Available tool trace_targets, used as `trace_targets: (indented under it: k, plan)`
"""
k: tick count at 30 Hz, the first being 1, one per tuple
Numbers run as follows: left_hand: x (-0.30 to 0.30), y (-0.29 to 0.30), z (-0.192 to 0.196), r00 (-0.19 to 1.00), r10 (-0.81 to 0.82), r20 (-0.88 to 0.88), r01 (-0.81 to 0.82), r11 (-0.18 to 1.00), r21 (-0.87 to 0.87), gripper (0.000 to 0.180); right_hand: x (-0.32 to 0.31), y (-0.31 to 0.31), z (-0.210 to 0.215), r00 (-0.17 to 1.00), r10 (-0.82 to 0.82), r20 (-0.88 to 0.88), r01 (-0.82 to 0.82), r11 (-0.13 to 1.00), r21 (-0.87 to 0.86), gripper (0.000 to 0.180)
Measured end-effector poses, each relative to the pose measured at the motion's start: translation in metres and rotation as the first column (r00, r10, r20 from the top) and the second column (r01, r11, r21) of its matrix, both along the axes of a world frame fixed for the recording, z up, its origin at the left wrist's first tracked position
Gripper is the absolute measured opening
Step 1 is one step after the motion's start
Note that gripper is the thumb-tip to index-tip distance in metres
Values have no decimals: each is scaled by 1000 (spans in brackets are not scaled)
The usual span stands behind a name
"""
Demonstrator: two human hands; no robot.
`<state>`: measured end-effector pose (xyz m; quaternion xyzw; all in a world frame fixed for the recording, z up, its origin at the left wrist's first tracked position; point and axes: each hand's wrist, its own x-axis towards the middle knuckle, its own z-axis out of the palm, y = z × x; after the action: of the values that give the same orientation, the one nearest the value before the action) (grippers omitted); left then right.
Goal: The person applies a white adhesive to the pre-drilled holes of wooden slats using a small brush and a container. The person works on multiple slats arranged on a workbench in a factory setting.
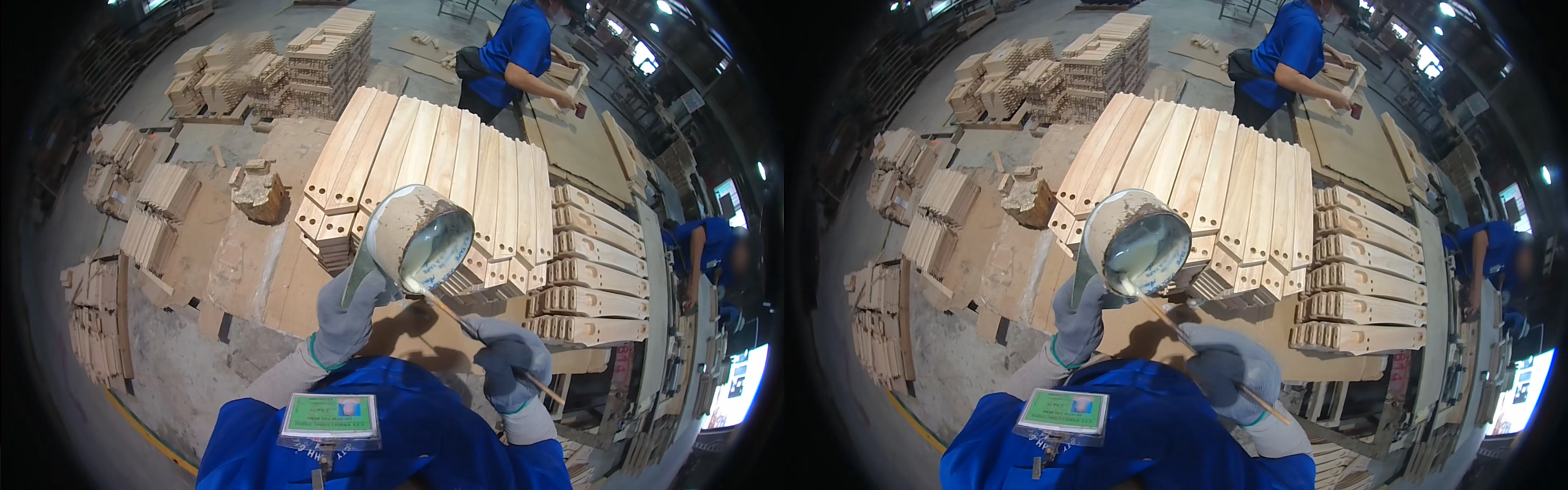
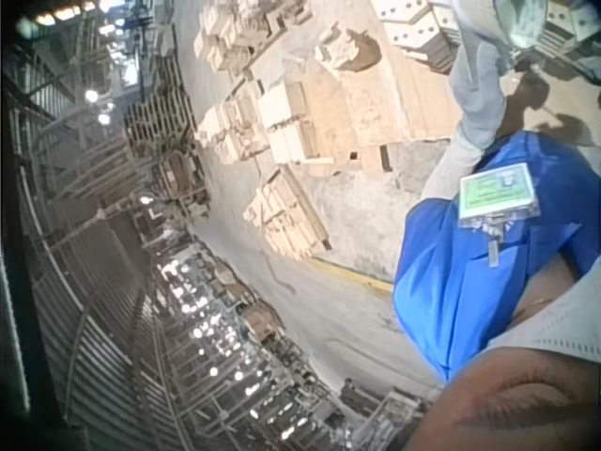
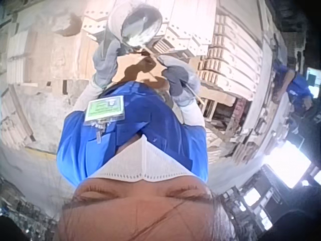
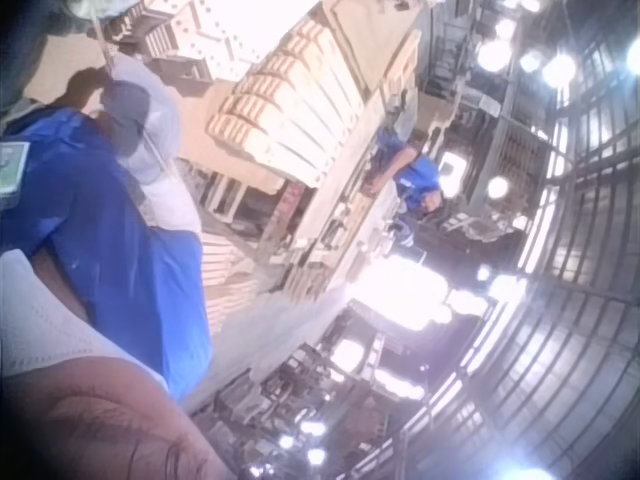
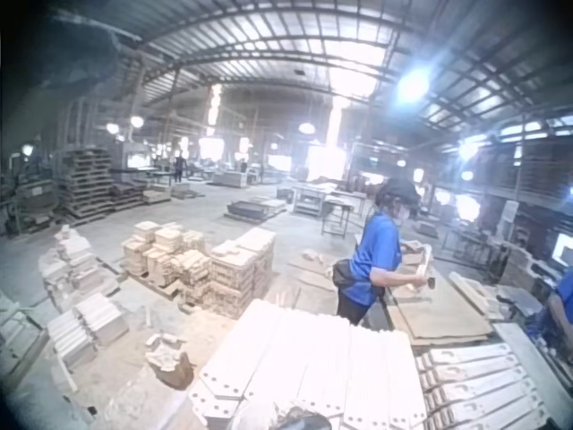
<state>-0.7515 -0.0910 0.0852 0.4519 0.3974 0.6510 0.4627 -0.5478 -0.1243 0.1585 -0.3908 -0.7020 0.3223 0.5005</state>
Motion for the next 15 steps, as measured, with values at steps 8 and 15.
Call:
trace_targets:
  k: [8, 15]
  plan:
    - [-8, 8, -27, 956, 150, -254, -141, 989, 55, 23, 17, 28, 4, 969, -216, -123, 221, 975, 33, 2]
    - [-27, 6, -35, 967, 253, -6, -252, 962, -107, 25, 42, 92, 1, 926, -374, 52, 374, 888, -269, 17]
